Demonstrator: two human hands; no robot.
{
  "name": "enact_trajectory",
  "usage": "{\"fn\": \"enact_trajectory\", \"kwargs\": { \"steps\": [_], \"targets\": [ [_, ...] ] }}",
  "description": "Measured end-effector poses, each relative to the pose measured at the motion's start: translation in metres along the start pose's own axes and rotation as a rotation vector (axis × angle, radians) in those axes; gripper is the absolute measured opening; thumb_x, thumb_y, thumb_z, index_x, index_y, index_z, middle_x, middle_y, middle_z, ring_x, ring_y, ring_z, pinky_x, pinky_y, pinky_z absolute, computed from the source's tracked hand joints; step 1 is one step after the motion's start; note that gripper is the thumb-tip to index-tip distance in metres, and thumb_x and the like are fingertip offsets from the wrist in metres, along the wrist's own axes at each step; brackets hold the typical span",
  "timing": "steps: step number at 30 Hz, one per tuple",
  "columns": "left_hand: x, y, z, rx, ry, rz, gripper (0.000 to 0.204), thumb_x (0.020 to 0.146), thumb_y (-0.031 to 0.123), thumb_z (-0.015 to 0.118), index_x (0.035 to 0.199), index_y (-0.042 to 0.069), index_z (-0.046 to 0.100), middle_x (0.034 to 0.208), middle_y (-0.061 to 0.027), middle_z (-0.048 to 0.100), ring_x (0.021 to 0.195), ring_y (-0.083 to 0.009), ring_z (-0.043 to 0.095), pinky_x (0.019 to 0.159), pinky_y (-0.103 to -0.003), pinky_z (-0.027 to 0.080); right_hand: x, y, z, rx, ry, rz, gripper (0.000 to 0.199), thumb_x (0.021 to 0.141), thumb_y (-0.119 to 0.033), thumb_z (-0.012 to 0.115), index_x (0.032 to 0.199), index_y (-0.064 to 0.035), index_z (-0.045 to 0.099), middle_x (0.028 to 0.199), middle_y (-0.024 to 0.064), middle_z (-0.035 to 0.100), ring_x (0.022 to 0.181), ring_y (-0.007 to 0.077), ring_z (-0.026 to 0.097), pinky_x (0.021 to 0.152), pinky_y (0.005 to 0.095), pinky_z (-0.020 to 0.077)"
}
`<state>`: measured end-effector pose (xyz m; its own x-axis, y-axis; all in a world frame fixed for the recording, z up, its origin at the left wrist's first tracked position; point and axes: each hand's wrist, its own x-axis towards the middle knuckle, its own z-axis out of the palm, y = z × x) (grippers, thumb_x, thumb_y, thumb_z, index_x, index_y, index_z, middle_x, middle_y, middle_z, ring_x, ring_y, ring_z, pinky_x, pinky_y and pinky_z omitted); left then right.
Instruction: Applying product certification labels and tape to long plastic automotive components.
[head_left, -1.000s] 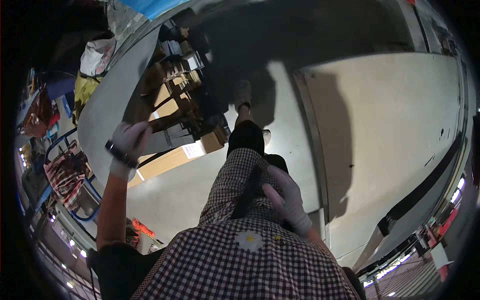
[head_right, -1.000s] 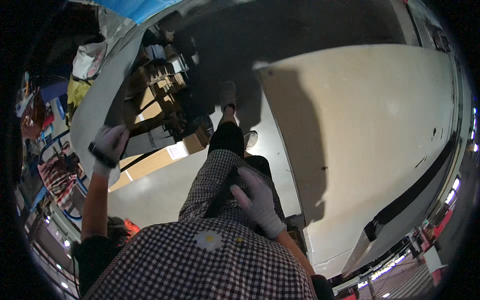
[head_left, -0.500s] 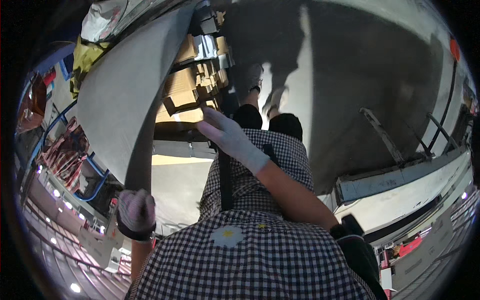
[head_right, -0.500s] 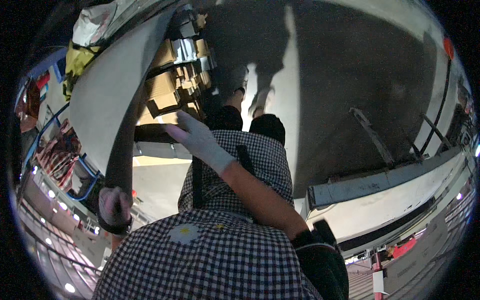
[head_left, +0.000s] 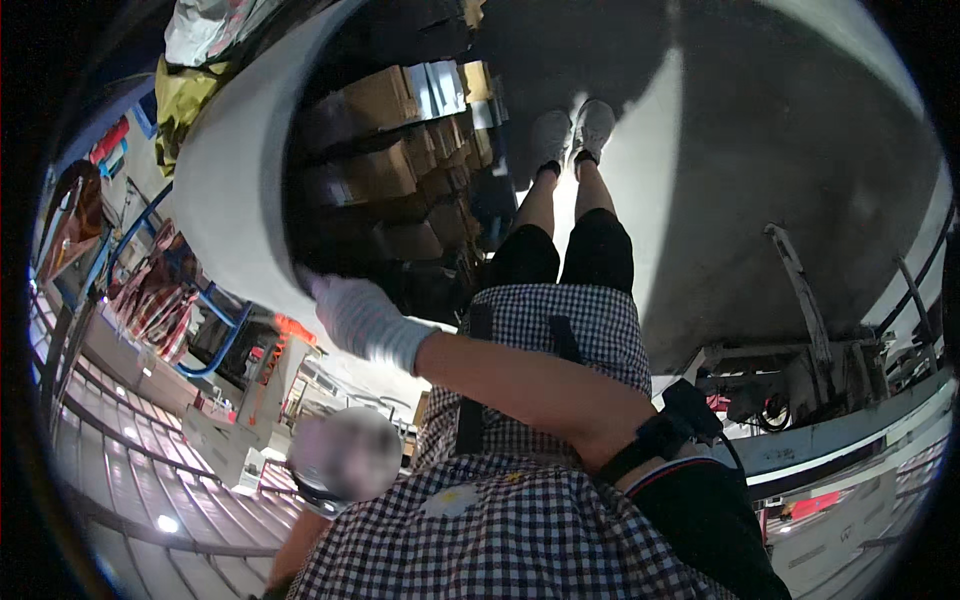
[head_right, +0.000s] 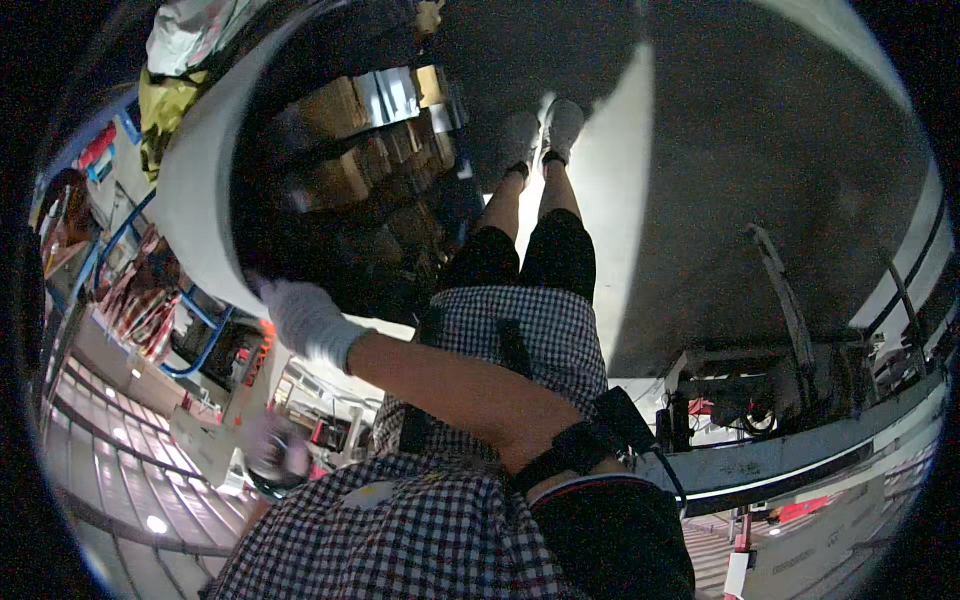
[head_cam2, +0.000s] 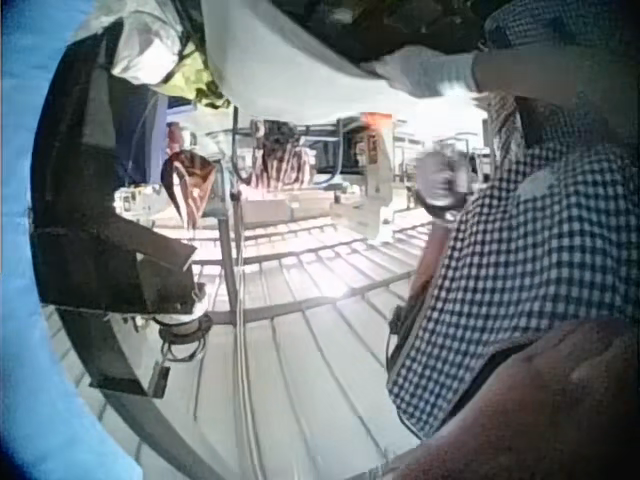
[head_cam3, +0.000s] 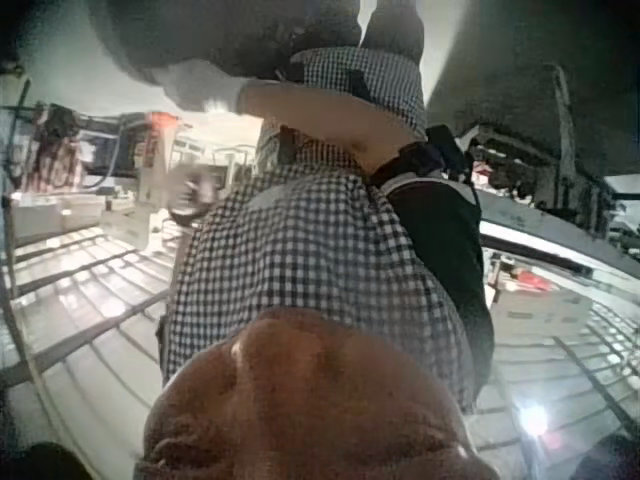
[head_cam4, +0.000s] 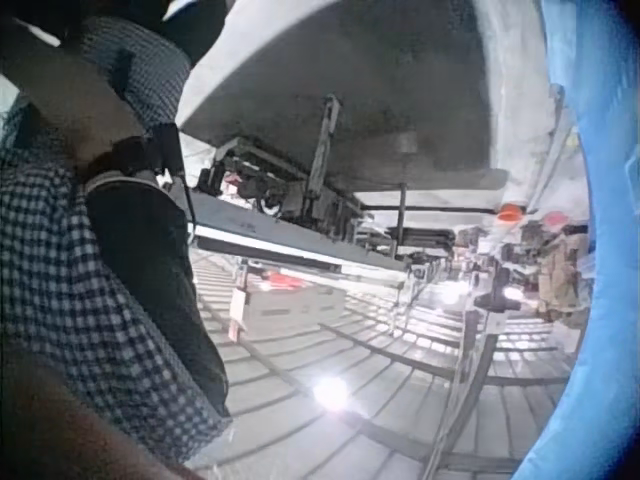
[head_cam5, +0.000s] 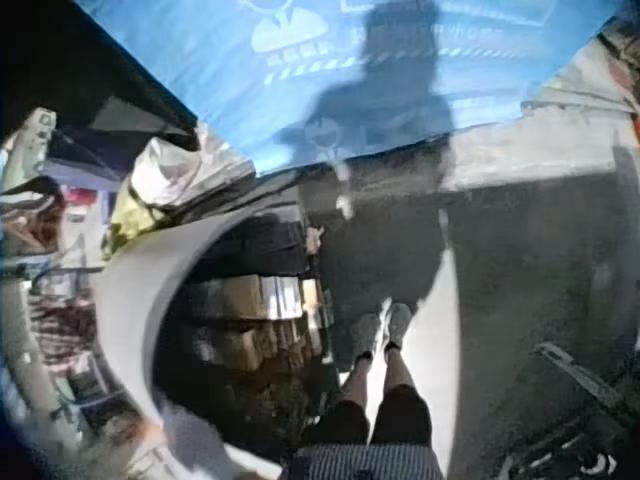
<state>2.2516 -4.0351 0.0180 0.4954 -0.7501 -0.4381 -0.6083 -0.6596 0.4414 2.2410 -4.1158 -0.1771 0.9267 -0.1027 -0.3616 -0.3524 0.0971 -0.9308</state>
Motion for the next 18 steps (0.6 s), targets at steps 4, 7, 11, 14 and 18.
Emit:
{"fn": "enact_trajectory", "kwargs": {
  "steps": [4, 7, 11, 14, 18],
  "targets": [
    [0.170, 0.021, -0.030, 0.284, -0.234, 0.517, 0.052, 0.070, 0.029, 0.078, 0.114, 0.004, 0.063, 0.112, -0.0146, 0.062, 0.109, -0.0352, 0.059, 0.108, -0.051, 0.040, -0.048, -0.029, 0.012, 0.464, -0.027, -0.129, 0.043, 0.087, -0.019, 0.061, 0.124, 0.0009, 0.055, 0.096, 0.0196, 0.067, 0.089, 0.0369, 0.068, 0.074, 0.0448, 0.0571],
    [0.254, 0.017, -0.022, 0.534, -0.588, 0.506, 0.055, 0.065, 0.026, 0.081, 0.112, 0.005, 0.063, 0.121, -0.0121, 0.062, 0.127, -0.0346, 0.050, 0.117, -0.048, 0.030, -0.066, -0.062, -0.001, 0.076, -0.469, -0.121, 0.039, 0.092, -0.014, 0.058, 0.126, 0.0028, 0.050, 0.106, 0.0244, 0.065, 0.101, 0.0373, 0.066, 0.091, 0.0462, 0.0541],
    [0.289, 0.009, -0.032, 0.748, -0.533, 0.507, 0.050, 0.069, 0.016, 0.076, 0.116, 0.006, 0.063, 0.128, -0.0125, 0.060, 0.130, -0.0335, 0.048, 0.117, -0.047, 0.030, -0.064, -0.023, -0.004, 0.601, -0.384, 0.206, 0.038, 0.103, -0.029, 0.042, 0.131, -0.0026, 0.049, 0.105, 0.0199, 0.067, 0.097, 0.0359, 0.065, 0.084, 0.0450, 0.0518],
    [0.281, -0.001, -0.036, 0.766, -0.393, 0.537, 0.038, 0.077, 0.014, 0.070, 0.114, 0.007, 0.066, 0.126, -0.0132, 0.063, 0.122, -0.0323, 0.056, 0.111, -0.046, 0.038, -0.060, 0.005, -0.017, 0.483, -0.577, 0.403, 0.048, 0.101, -0.040, 0.044, 0.130, -0.0035, 0.052, 0.105, 0.0187, 0.068, 0.097, 0.0366, 0.065, 0.083, 0.0452, 0.0512],
    [0.304, 0.013, -0.009, 0.808, -0.548, 0.447, 0.021, 0.081, 0.021, 0.067, 0.098, 0.009, 0.069, 0.101, -0.0088, 0.071, 0.103, -0.0287, 0.064, 0.097, -0.044, 0.046, -0.077, 0.043, 0.000, 0.185, -0.362, 0.069, 0.029, 0.094, -0.009, 0.049, 0.121, -0.0011, 0.055, 0.091, 0.0238, 0.067, 0.088, 0.0398, 0.068, 0.071, 0.0500, 0.0552]
  ]
}}
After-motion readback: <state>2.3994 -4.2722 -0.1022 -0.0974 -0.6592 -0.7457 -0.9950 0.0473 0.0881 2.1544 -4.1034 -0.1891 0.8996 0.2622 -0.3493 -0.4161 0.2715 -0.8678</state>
